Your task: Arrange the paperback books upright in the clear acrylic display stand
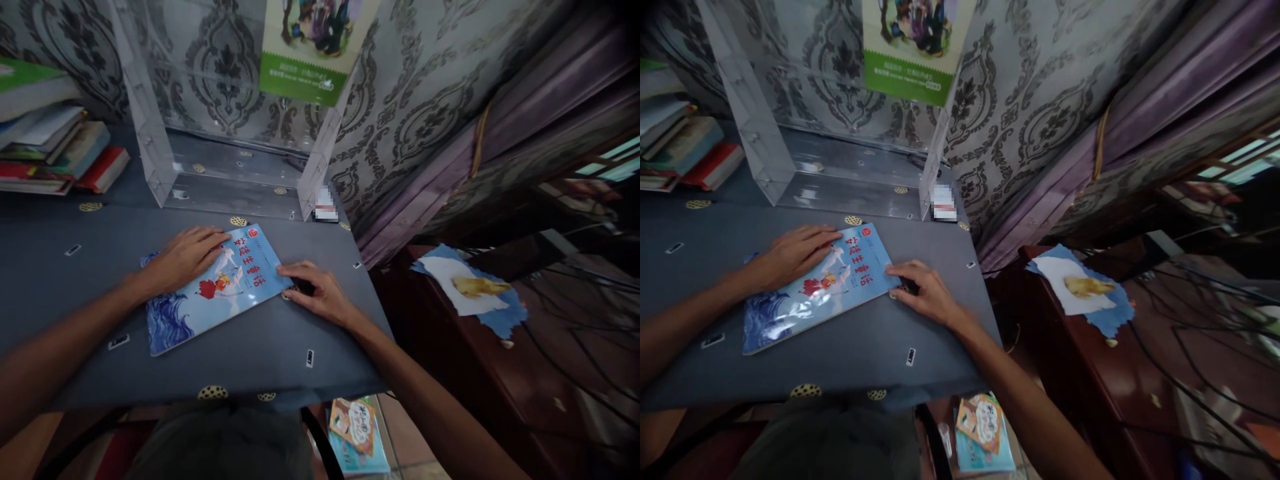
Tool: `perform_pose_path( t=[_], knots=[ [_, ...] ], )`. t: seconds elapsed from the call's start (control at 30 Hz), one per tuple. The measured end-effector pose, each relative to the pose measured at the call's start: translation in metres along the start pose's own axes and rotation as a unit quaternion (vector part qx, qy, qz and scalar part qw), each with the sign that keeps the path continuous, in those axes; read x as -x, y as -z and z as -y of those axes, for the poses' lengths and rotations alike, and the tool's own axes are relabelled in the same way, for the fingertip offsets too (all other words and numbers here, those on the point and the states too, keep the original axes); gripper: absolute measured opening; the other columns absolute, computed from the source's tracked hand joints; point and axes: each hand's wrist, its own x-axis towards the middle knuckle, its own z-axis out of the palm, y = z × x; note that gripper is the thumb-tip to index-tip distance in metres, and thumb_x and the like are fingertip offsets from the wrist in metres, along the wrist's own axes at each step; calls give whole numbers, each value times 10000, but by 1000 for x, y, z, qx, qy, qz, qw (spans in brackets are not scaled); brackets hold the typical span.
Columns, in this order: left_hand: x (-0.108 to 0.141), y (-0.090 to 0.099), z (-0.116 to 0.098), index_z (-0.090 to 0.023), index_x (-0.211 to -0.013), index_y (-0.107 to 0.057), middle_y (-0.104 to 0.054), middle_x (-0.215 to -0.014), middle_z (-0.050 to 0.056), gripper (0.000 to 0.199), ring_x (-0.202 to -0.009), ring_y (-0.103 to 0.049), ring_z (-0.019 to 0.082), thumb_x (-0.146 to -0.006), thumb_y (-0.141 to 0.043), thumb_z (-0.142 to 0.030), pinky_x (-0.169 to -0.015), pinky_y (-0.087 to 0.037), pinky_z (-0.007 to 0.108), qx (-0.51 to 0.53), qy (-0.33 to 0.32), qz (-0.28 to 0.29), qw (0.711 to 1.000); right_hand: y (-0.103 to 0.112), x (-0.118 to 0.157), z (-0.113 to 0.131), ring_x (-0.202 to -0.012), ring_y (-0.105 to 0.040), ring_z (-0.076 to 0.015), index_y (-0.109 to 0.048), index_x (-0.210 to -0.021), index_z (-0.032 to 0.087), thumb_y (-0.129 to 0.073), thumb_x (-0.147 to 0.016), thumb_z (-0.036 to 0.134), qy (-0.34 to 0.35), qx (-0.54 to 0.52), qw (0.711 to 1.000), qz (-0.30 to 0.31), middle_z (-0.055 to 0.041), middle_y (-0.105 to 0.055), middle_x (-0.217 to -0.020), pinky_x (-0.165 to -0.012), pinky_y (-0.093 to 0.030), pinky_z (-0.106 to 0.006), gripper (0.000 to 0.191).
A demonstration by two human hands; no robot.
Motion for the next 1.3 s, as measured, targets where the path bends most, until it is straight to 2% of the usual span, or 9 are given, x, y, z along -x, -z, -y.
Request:
perform_pose_path(
  t=[0.1, 0.23, 0.37, 0.5, 0.67, 0.83, 0.97, 1.1, 1.3],
  knots=[
    [-5, 0, 5, -222, -1411, -573, -621, -1444, 110, 556, -1372, -529, 287, -1069, -243, -511, -1184, -396, 524, 2, -25, 20, 999, -2, 5, 3, -1208, -670, -243, -702, -1296, 333, -715, -948, 367, 22, 1, 1000, -4, -73, -764, -1238, -1039, -543, -470, 349],
    [-20, 4, 17, -193, -1390, -586, -617, -1441, 133, 520, -1380, -524, 275, -1076, -276, -468, -1187, -405, 502, -2, -86, 16, 996, -7, -1, 4, -1066, -705, -237, -697, -1307, 321, -703, -961, 394, 44, 37, 998, -12, -77, -781, -1169, -950, -564, -434, 353],
    [-39, 14, 27, -173, -1275, -651, -687, -1299, 138, 464, -1228, -609, 272, -1085, -296, -405, -1093, -479, 479, -58, -145, 5, 988, -16, -8, 4, -958, -707, -237, -689, -1304, 260, -677, -980, 414, 65, 101, 993, -12, -97, -784, -1094, -885, -560, -427, 358],
    [-43, 17, 27, -166, -1193, -674, -709, -1179, 141, 424, -1090, -641, 276, -1087, -314, -363, -947, -529, 447, -134, -132, -26, 982, -17, -9, 6, -959, -703, -234, -689, -1268, 207, -637, -1007, 423, 91, 131, 987, -10, -111, -773, -1133, -893, -546, -428, 343],
    [-30, 11, 5, -171, -1189, -658, -690, -1196, 132, 376, -1083, -624, 271, -1082, -345, -349, -936, -515, 436, -118, -97, -35, 988, -2, -24, 17, -989, -674, -256, -729, -1230, 203, -633, -989, 513, 65, 142, 988, -5, -92, -783, -1021, -930, -531, -471, 404],
    [-23, 5, -9, -158, -1275, -634, -669, -1298, 150, 421, -1153, -614, 299, -1084, -326, -371, -942, -510, 463, -109, -83, -16, 991, -5, -69, 4, -1302, -609, -248, -651, -1355, 246, -482, -1066, 418, 41, 132, 990, -15, -86, -694, -1379, -1118, -484, -517, 377],
    [-21, -1, -5, -149, -1302, -630, -674, -1323, 149, 444, -1190, -616, 296, -1090, -299, -358, -972, -502, 466, -102, -83, -36, 991, -18, -86, -21, -1410, -544, -257, -580, -1434, 244, -500, -1056, 399, 23, 143, 989, -3, -101, -632, -1471, -1186, -441, -556, 416],
    [-21, -3, -3, -134, -1300, -635, -677, -1325, 158, 438, -1183, -620, 303, -1085, -315, -342, -970, -501, 474, -97, -86, -42, 991, -17, -72, -25, -1442, -520, -261, -590, -1421, 239, -543, -1039, 380, 37, 132, 991, 0, -112, -628, -1476, -1196, -429, -575, 410],
    [-21, -2, -6, -137, -1297, -641, -674, -1332, 159, 428, -1206, -615, 310, -1078, -328, -331, -996, -491, 487, -84, -82, -34, 993, -12, -32, 0, -1337, -618, -277, -672, -1317, 216, -623, -1008, 359, 52, 103, 993, -21, -140, -707, -1352, -1113, -511, -542, 344]
  ],
)
